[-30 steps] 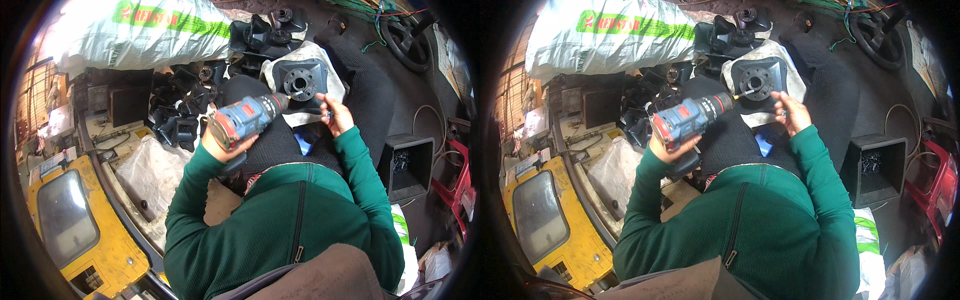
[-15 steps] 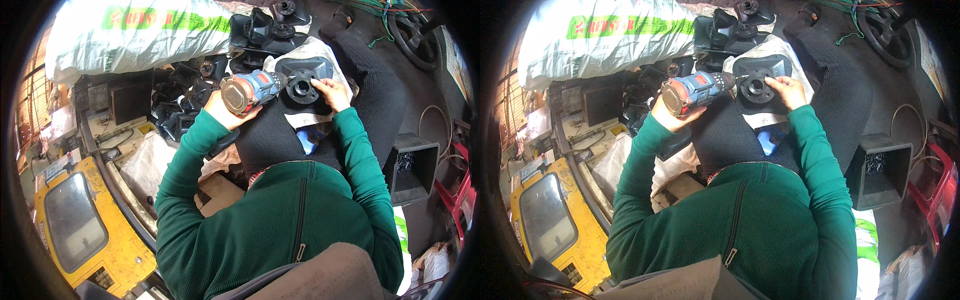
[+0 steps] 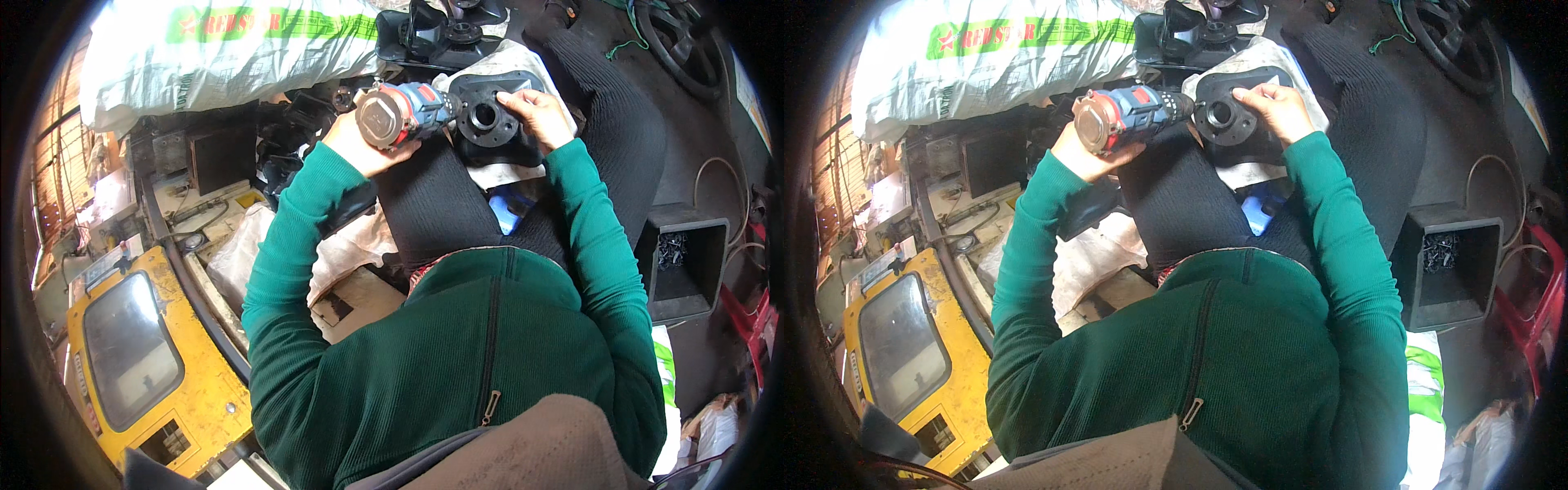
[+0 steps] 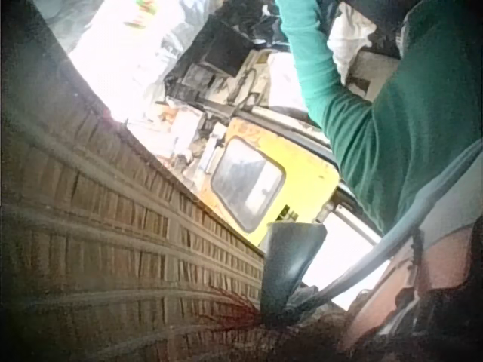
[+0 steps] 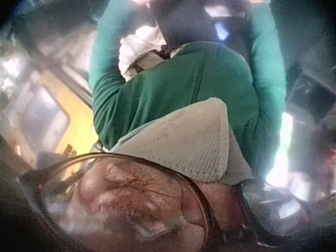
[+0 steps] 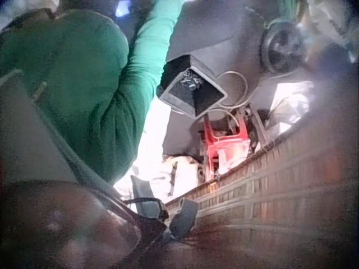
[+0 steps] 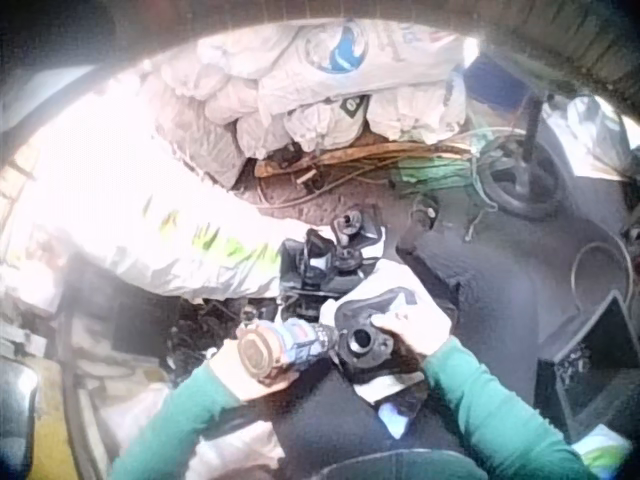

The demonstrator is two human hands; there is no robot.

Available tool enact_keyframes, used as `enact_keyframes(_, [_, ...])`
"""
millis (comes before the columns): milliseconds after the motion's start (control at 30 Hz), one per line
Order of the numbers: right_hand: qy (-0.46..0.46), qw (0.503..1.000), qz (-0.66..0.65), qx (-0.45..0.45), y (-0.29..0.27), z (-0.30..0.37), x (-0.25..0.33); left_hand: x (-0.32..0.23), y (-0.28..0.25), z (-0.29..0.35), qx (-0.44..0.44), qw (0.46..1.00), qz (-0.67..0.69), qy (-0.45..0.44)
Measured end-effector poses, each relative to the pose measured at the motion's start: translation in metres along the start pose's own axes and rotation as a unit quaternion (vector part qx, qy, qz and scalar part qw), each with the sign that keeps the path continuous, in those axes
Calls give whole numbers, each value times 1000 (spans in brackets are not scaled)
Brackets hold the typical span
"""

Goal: The person sits on the floor and uses a cordless drill to fasten screws into black plastic parts. They repeatedly pick up parts, align them, and drive screws with the drill, then set the parts aside.

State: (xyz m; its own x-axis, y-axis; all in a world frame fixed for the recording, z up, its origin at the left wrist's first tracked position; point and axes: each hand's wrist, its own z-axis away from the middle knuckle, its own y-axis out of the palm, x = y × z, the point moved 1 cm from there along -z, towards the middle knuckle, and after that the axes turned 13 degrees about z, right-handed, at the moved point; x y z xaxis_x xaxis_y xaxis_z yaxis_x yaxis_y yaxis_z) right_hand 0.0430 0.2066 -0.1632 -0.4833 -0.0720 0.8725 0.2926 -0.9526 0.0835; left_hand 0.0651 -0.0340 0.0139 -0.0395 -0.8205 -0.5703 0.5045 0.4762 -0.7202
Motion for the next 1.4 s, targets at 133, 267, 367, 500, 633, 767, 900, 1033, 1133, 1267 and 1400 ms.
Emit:
enact_keyframes(133, [30, 999, -38, -7, -1, -8, -16, -6, 2, -14, 20, 980, 126, -150])
enact_keyframes(267, [12, 999, -24, -26, 1, -15, -27, -5, 4, -18, 30, 968, 172, -182])
enact_keyframes(367, [0, 999, -31, -41, 3, -17, -31, -6, 9, -19, 10, 956, 221, -195])
enact_keyframes(500, [2, 999, -8, -44, 4, -14, -27, 1, 10, -19, 4, 956, 250, -153])
enact_keyframes(633, [-8, 999, -5, -50, 3, -30, -49, 2, 10, -23, 16, 962, 231, -141])
enact_keyframes(767, [-26, 997, 13, -65, 0, -35, -65, 11, 10, -34, 18, 981, 157, -117])
enact_keyframes(900, [-24, 993, 63, -98, 3, -25, -58, 20, 15, -50, 33, 997, 18, -68])
enact_keyframes(1033, [-33, 989, 92, -114, 3, -19, -54, -19, 11, -52, 65, 982, -6, -177])
enact_keyframes(1133, [-36, 986, 94, -134, 2, -22, -56, -29, 8, -55, 80, 985, -46, -149])
enact_keyframes(1267, [-27, 988, 99, -113, 0, -18, -54, -35, 8, -55, 86, 979, -23, -184])
enact_keyframes(1400, [-17, 989, 90, -113, -1, -15, -60, -26, 12, -51, 71, 984, 24, -163])
